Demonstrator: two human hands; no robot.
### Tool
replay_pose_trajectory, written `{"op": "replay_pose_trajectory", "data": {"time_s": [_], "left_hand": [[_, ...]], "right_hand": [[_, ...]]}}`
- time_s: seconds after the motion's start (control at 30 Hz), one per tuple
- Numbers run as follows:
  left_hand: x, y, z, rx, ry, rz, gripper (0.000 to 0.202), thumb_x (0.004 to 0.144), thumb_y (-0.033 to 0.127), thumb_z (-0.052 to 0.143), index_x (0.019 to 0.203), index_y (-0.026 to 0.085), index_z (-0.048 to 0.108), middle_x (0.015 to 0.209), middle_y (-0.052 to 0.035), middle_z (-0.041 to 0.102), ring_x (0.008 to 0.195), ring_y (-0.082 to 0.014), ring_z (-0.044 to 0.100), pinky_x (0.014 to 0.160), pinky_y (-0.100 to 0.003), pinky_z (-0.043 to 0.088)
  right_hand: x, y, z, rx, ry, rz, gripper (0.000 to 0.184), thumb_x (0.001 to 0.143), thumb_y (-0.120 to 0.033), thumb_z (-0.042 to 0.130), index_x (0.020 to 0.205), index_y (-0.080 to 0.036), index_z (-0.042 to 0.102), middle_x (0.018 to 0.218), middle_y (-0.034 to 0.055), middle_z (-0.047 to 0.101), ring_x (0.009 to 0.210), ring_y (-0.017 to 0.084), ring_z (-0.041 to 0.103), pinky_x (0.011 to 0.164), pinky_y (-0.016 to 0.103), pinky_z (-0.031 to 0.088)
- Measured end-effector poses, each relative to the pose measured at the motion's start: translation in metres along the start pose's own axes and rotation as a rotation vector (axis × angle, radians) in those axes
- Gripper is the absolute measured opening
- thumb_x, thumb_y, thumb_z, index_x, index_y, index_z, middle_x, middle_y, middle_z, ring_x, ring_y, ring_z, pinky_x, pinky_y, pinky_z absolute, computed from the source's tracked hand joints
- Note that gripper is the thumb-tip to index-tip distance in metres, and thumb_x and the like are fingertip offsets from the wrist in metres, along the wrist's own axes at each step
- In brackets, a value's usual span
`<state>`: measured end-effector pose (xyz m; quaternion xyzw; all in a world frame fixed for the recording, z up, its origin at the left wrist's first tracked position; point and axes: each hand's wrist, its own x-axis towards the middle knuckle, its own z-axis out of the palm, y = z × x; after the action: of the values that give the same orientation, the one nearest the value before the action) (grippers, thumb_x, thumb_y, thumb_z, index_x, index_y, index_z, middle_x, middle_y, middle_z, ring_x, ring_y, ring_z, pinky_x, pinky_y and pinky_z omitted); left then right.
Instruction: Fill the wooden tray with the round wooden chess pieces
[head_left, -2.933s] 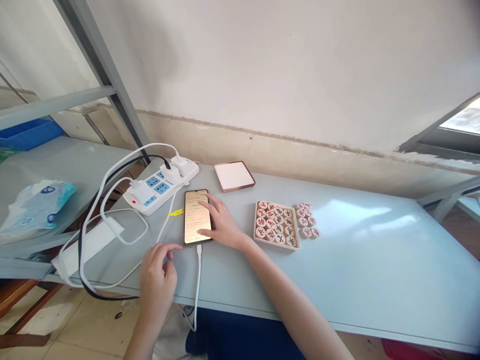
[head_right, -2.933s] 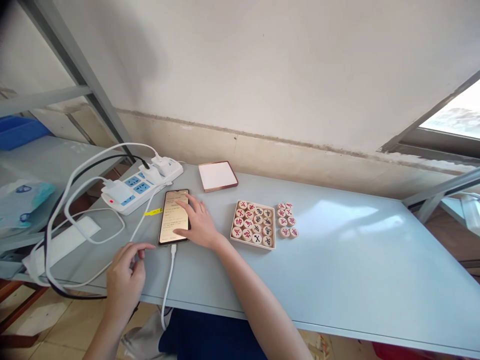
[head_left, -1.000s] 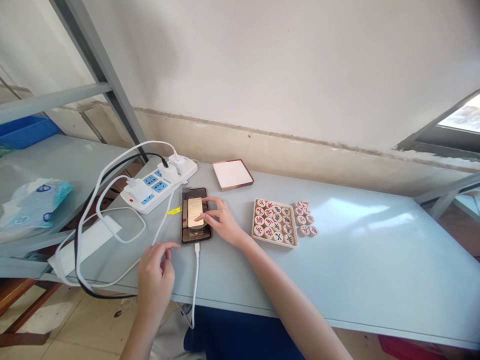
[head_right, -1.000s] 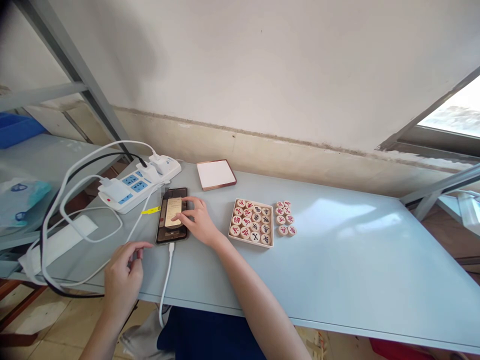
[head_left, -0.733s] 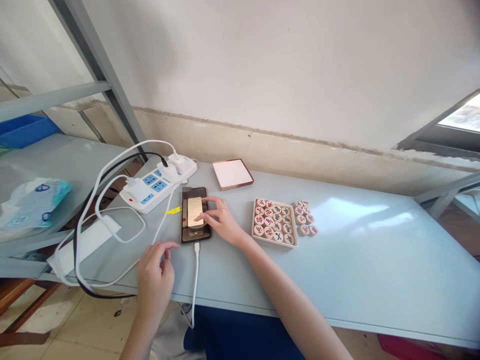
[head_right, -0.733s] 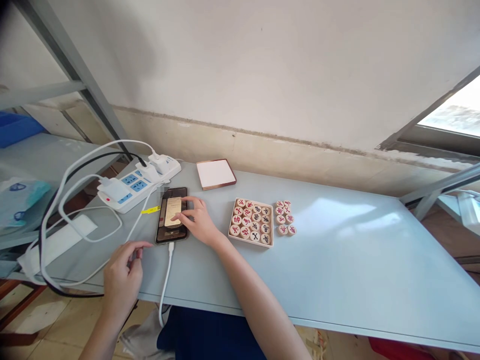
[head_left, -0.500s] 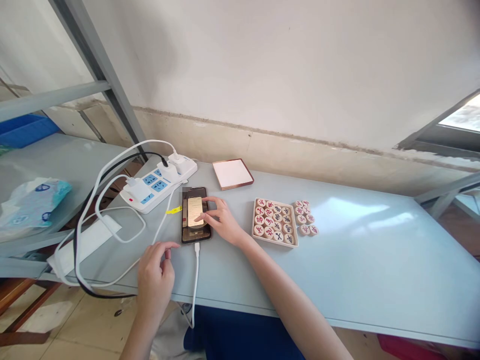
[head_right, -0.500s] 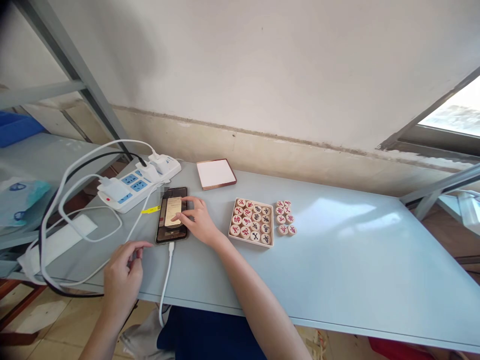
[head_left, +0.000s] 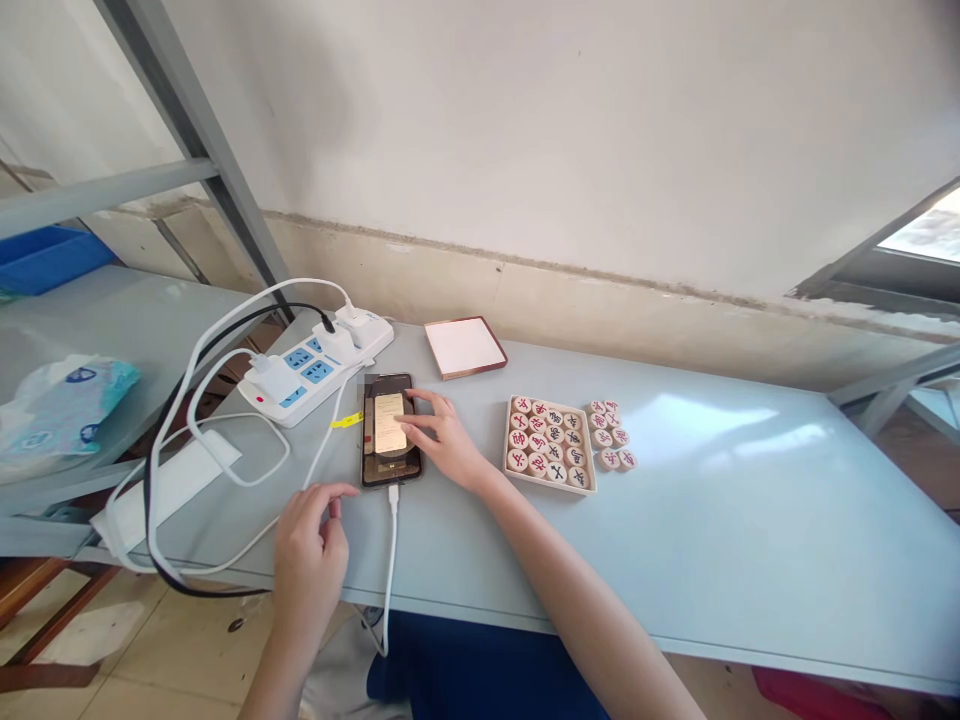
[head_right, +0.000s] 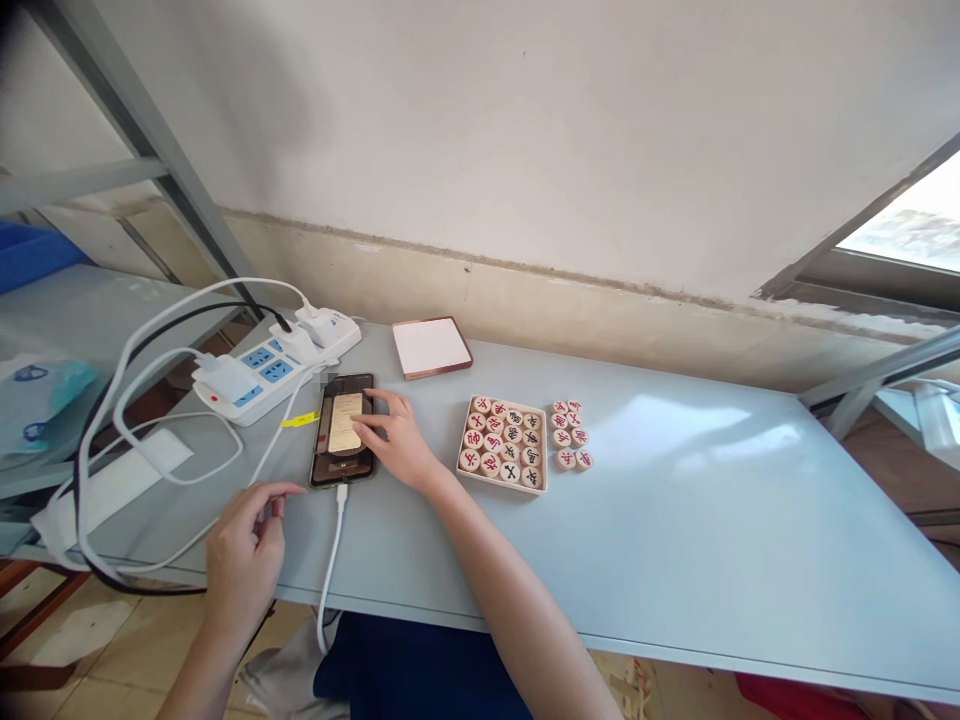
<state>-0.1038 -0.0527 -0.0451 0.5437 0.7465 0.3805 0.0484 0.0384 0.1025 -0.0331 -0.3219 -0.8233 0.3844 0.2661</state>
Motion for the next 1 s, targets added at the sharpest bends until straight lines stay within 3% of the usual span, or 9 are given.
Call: {"op": "replay_pose_trajectory", "data": {"time_s": [0.13,0.5,0.57,0.7,0.77,0.9,1.0], "left_hand": [[0.000,0.000,0.000,-0.001,-0.004,0.003,0.031,0.068,0.004,0.038,0.084,0.021,0.058,0.075,-0.0010,0.054,0.073,-0.0169,0.050,0.069,-0.027,0.038],[-0.001,-0.002,0.000,-0.001,0.000,0.013,0.030,0.069,0.004,0.037,0.084,0.021,0.058,0.075,-0.0011,0.054,0.073,-0.0168,0.049,0.068,-0.028,0.038],[-0.001,-0.002,0.000,0.001,0.001,0.018,0.030,0.069,0.004,0.037,0.084,0.021,0.058,0.076,-0.0012,0.054,0.074,-0.0169,0.049,0.068,-0.028,0.038],[0.000,-0.001,-0.001,0.031,0.022,0.012,0.030,0.070,0.006,0.036,0.086,0.021,0.057,0.079,-0.0022,0.053,0.076,-0.0183,0.049,0.070,-0.030,0.040],[0.002,0.001,0.000,0.053,0.045,0.010,0.031,0.071,0.008,0.037,0.092,0.021,0.056,0.085,-0.0037,0.054,0.081,-0.0197,0.050,0.075,-0.032,0.040],[0.005,0.007,0.005,0.109,0.059,0.011,0.035,0.079,0.029,0.044,0.112,0.017,0.049,0.108,-0.0097,0.054,0.096,-0.0250,0.050,0.085,-0.039,0.040],[0.005,0.019,0.012,0.236,0.039,-0.057,0.062,0.075,0.051,0.051,0.123,0.014,0.040,0.114,-0.0135,0.054,0.103,-0.0307,0.050,0.085,-0.044,0.040]], "right_hand": [[0.000,0.002,0.001,0.022,0.039,0.015,0.037,0.089,-0.038,0.048,0.123,-0.024,0.056,0.138,0.0056,0.038,0.129,0.019,0.030,0.109,0.038,0.025],[-0.002,-0.001,0.004,-0.070,0.018,-0.055,0.030,0.089,-0.033,0.048,0.115,-0.023,0.062,0.138,0.0070,0.037,0.129,0.020,0.027,0.107,0.039,0.026],[-0.002,-0.001,0.004,-0.066,0.017,-0.059,0.028,0.089,-0.032,0.048,0.109,-0.021,0.065,0.138,0.0070,0.038,0.129,0.020,0.026,0.107,0.038,0.026],[-0.004,-0.003,0.000,0.013,0.012,-0.070,0.033,0.092,-0.033,0.044,0.080,-0.021,0.072,0.133,0.0033,0.044,0.127,0.019,0.031,0.106,0.037,0.027],[-0.005,-0.004,-0.002,0.068,0.043,-0.080,0.035,0.092,-0.032,0.042,0.079,-0.022,0.072,0.130,0.0025,0.047,0.124,0.018,0.036,0.104,0.036,0.029],[-0.005,-0.012,-0.006,0.143,0.199,-0.113,0.028,0.092,-0.033,0.043,0.094,-0.026,0.070,0.124,0.0027,0.053,0.116,0.016,0.045,0.102,0.034,0.031],[-0.008,-0.023,-0.019,0.188,0.306,-0.155,0.031,0.093,-0.034,0.040,0.095,-0.026,0.069,0.118,0.0027,0.057,0.110,0.015,0.050,0.099,0.031,0.035]]}}
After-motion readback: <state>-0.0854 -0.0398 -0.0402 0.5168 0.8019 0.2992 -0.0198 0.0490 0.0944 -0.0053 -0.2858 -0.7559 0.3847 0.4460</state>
